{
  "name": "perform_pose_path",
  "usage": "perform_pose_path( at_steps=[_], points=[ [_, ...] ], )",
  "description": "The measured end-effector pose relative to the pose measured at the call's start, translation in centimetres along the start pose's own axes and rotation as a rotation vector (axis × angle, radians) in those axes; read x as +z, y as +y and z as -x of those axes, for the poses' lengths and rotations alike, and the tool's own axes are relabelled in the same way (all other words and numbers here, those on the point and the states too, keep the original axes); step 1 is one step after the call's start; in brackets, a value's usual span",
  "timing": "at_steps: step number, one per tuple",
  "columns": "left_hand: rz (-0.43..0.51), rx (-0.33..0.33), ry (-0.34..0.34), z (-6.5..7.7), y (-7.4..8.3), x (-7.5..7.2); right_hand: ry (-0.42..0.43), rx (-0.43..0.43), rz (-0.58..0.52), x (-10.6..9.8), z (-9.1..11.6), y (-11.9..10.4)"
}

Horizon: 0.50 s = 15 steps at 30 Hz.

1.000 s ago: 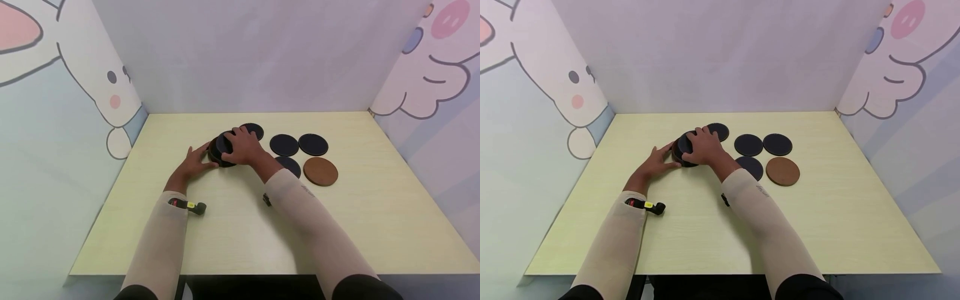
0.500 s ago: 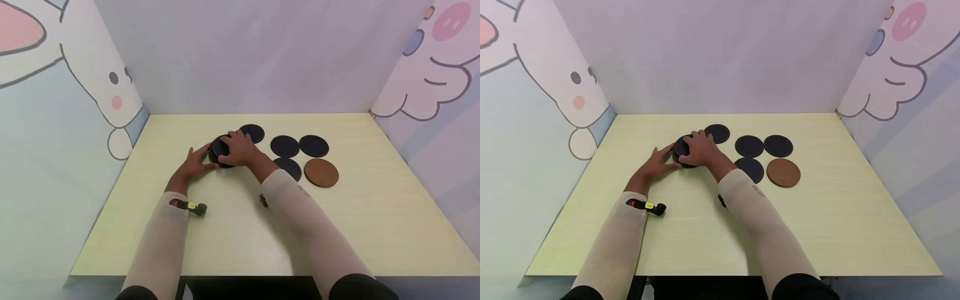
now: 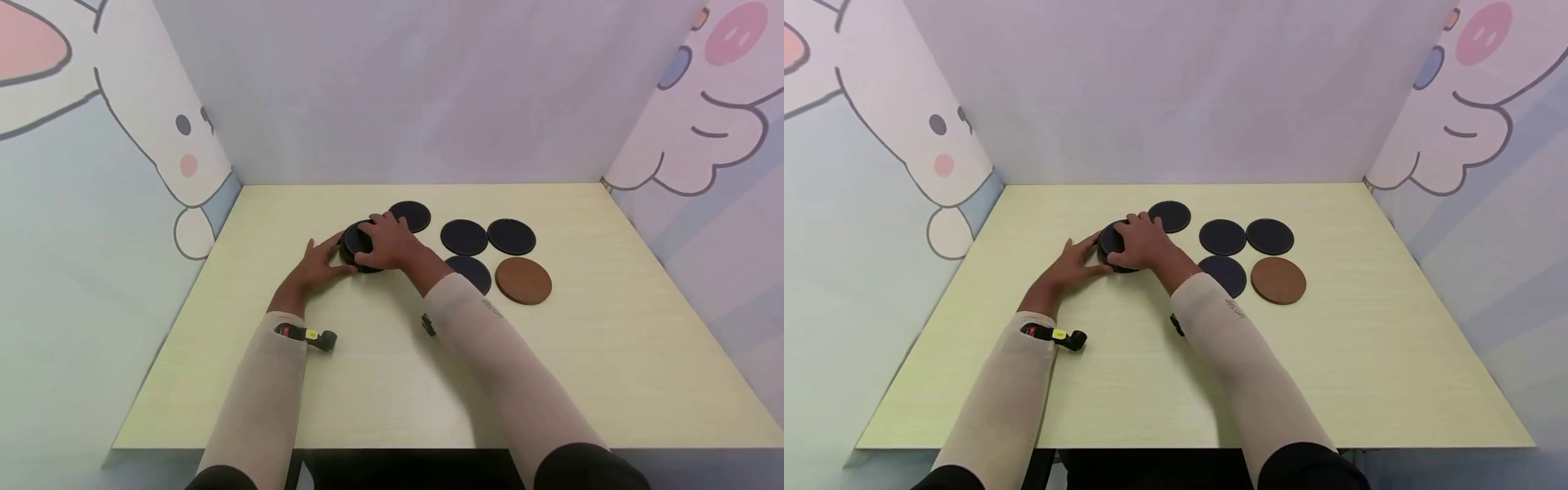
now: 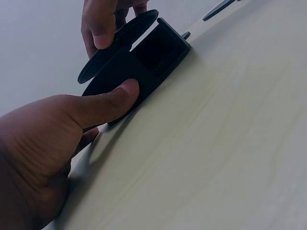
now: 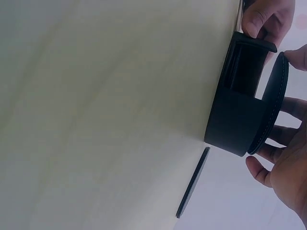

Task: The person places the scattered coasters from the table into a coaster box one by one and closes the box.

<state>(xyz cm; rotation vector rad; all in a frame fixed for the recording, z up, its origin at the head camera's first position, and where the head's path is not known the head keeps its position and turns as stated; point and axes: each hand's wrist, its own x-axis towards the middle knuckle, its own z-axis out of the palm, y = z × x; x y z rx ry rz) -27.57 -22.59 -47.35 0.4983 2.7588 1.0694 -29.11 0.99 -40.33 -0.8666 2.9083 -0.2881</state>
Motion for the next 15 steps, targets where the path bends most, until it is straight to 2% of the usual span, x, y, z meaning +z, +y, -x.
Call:
perform_pose_path(
  at_steps=[5, 15],
  points=[
    [0.013, -0.029, -0.001, 0.18, 0.16, -0.12, 0.0, -0.018, 0.007, 0.03, -0.06, -0.11],
    [0.016, -0.012, -0.006, -0.03, -0.02, -0.06, 0.008, -0.028, 0.029, 0.03, 0.01, -0.08]
  ],
)
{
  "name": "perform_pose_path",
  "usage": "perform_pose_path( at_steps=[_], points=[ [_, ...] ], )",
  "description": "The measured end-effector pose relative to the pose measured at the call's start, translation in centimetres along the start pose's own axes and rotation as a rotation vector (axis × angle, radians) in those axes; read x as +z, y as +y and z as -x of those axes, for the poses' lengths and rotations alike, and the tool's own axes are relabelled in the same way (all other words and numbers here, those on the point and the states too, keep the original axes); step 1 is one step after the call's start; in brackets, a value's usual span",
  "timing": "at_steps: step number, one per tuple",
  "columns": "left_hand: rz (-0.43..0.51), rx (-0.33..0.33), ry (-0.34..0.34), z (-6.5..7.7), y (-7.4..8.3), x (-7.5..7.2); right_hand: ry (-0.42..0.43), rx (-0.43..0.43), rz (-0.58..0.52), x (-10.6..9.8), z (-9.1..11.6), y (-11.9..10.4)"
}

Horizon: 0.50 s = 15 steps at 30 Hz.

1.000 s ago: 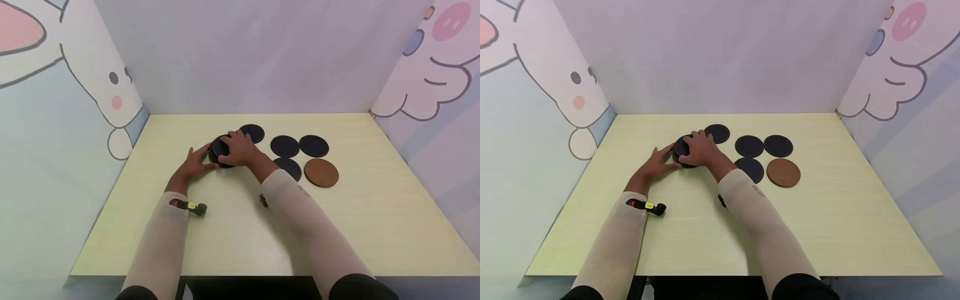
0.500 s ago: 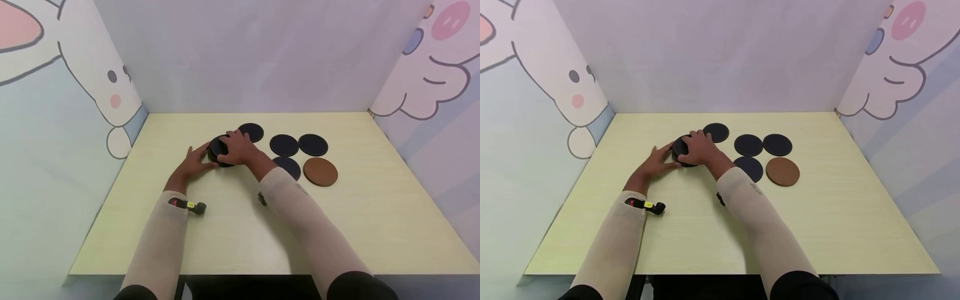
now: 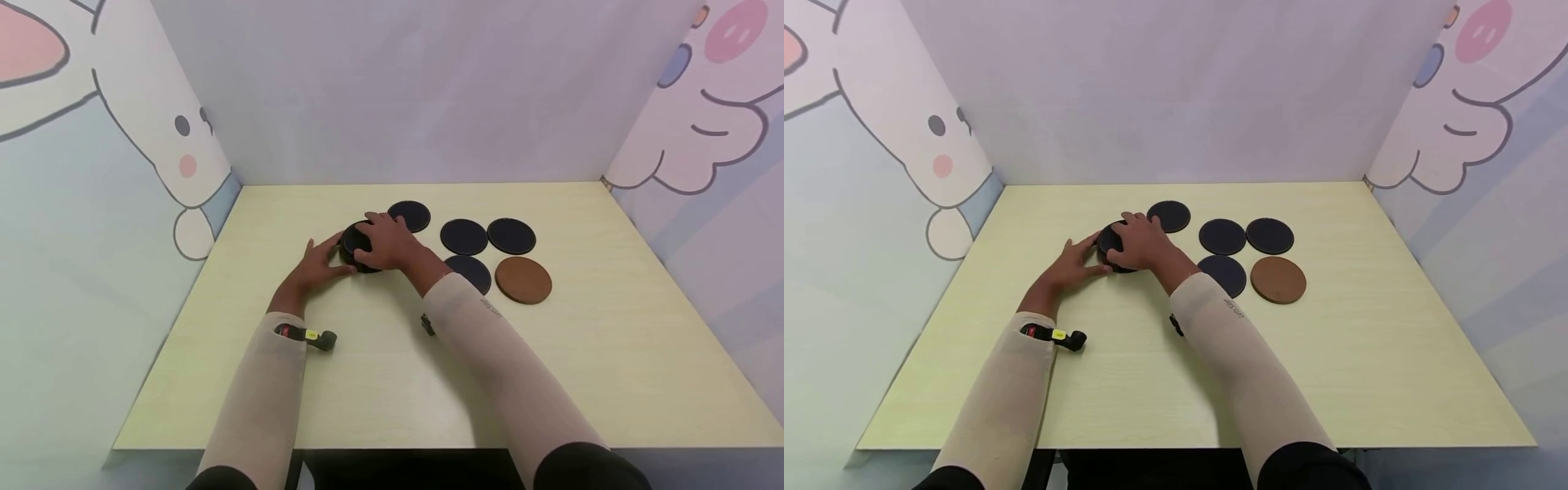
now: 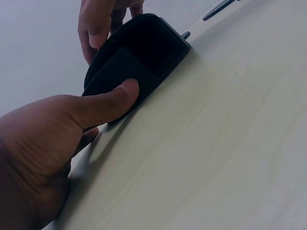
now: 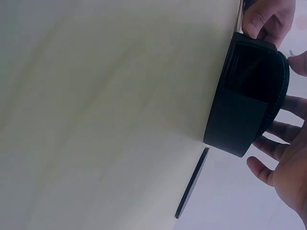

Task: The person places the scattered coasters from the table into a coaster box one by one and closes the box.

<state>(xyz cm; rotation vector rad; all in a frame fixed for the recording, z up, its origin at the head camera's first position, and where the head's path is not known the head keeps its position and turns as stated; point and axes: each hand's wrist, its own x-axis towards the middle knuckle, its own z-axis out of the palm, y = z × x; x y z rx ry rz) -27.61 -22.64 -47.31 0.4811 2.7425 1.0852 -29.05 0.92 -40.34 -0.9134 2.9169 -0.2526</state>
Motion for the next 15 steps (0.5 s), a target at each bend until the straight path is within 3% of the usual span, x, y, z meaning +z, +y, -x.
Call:
perform_pose_path(
  at_steps=[15],
  points=[
    [0.003, -0.01, -0.006, 0.03, -0.1, -0.04, 0.029, 0.012, 0.023, 0.03, 0.24, 0.22]
  ],
)
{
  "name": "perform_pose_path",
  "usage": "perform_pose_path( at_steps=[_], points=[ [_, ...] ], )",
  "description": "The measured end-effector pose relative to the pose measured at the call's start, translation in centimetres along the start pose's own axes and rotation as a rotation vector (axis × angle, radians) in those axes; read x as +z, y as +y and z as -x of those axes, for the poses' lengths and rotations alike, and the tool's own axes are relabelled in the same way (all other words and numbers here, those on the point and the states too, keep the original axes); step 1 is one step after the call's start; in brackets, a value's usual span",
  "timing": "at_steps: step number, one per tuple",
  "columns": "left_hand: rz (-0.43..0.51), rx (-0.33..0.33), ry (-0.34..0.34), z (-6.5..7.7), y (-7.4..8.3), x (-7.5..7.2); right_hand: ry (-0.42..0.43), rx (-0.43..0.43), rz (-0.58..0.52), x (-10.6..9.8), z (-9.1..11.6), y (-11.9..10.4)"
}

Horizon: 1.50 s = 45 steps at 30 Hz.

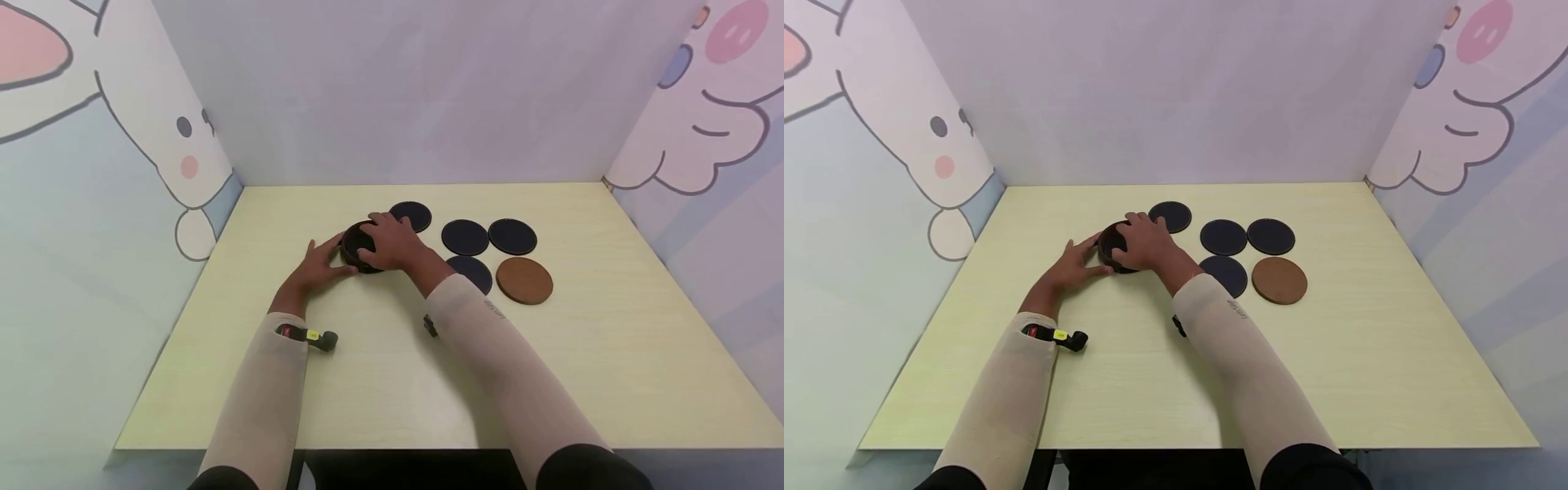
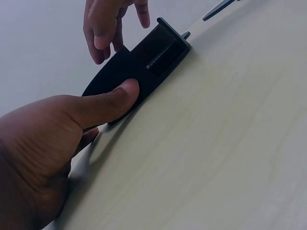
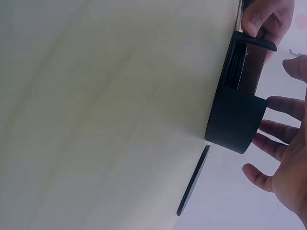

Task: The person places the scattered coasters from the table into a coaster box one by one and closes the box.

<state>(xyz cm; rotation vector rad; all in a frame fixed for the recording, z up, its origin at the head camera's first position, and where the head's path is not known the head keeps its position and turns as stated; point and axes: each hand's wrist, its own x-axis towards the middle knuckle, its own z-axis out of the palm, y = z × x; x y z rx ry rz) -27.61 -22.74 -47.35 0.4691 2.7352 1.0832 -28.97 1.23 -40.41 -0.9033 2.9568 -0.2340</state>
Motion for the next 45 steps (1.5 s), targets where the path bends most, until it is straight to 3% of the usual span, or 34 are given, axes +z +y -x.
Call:
perform_pose_path(
  at_steps=[16, 26, 33, 45],
  points=[
    [-0.008, 0.019, 0.01, 0.1, 0.0, 0.0, -0.053, 0.171, 0.002, -1.2, 0.4, 2.0],
    [-0.009, 0.053, 0.016, 0.1, 0.0, 0.1, -0.075, 0.283, -0.068, -1.7, 0.3, 3.7],
    [-0.019, 0.035, 0.018, 0.2, 0.2, -0.1, -0.075, 0.327, -0.148, -2.0, -0.4, 4.4],
    [-0.013, 0.055, 0.014, -0.1, 0.3, 0.1, -0.162, 0.426, -0.147, -1.9, -0.2, 6.4]
  ],
)
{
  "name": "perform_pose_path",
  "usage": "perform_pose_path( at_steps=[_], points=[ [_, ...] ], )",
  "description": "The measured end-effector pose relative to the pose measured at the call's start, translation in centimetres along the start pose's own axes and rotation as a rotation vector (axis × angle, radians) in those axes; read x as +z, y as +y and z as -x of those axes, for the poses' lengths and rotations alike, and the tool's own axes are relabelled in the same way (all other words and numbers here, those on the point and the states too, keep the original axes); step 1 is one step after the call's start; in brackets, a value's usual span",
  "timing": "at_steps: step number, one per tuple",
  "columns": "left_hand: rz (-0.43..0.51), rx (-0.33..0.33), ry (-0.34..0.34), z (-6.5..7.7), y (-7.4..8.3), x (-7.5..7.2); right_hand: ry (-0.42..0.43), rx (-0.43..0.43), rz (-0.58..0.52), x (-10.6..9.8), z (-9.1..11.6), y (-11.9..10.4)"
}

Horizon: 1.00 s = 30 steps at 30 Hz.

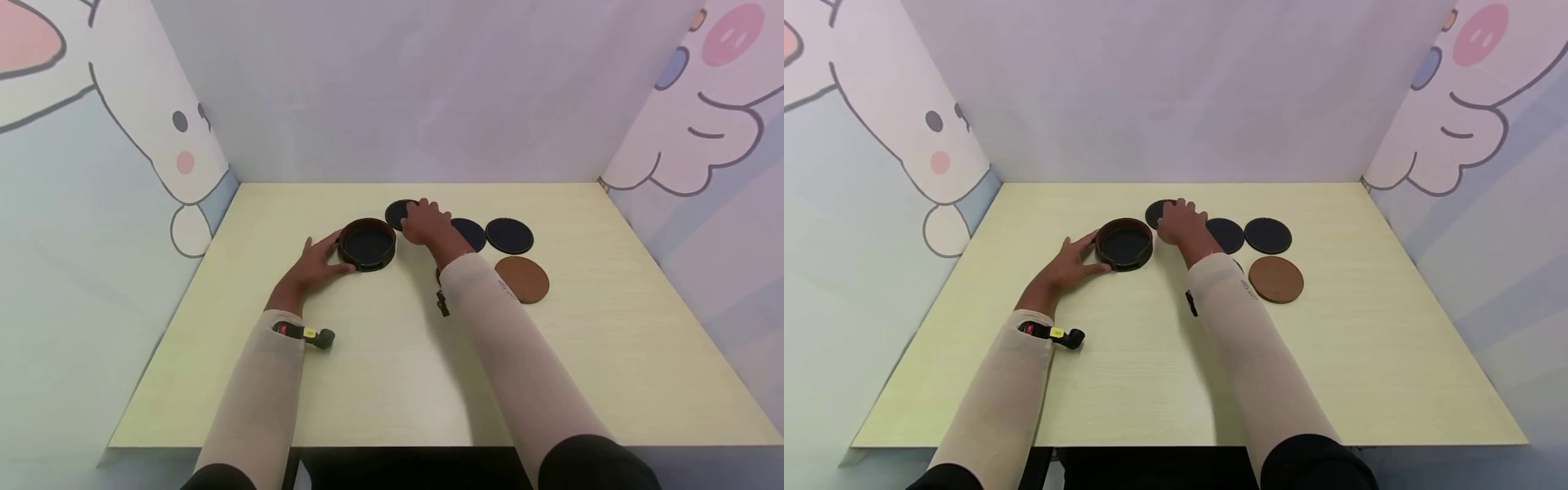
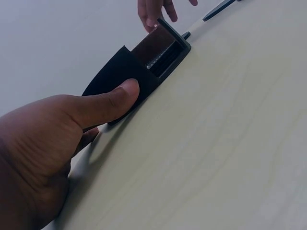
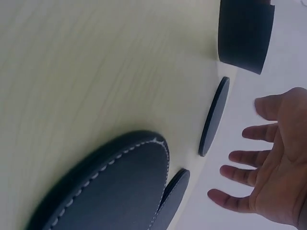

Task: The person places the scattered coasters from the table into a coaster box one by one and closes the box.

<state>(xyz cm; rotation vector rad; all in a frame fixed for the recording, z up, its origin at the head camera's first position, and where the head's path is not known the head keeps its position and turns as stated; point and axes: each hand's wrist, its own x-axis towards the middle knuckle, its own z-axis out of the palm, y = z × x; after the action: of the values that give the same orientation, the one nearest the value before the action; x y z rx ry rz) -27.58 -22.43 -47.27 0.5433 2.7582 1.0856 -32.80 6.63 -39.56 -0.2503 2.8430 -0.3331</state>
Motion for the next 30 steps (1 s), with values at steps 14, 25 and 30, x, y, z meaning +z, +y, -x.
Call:
perform_pose_path(
  at_steps=[14, 25, 30],
  points=[
    [-0.022, -0.03, -0.009, 0.0, 0.0, 0.0, -0.027, 0.203, 0.0, -0.8, 0.6, 3.1],
    [-0.01, -0.02, -0.006, 0.0, -0.1, 0.1, -0.111, 0.198, 0.001, -2.1, 2.0, 4.5],
    [-0.008, -0.029, -0.007, -0.1, 0.0, 0.0, -0.138, 0.183, 0.004, -2.6, 1.6, 5.2]
  ],
)
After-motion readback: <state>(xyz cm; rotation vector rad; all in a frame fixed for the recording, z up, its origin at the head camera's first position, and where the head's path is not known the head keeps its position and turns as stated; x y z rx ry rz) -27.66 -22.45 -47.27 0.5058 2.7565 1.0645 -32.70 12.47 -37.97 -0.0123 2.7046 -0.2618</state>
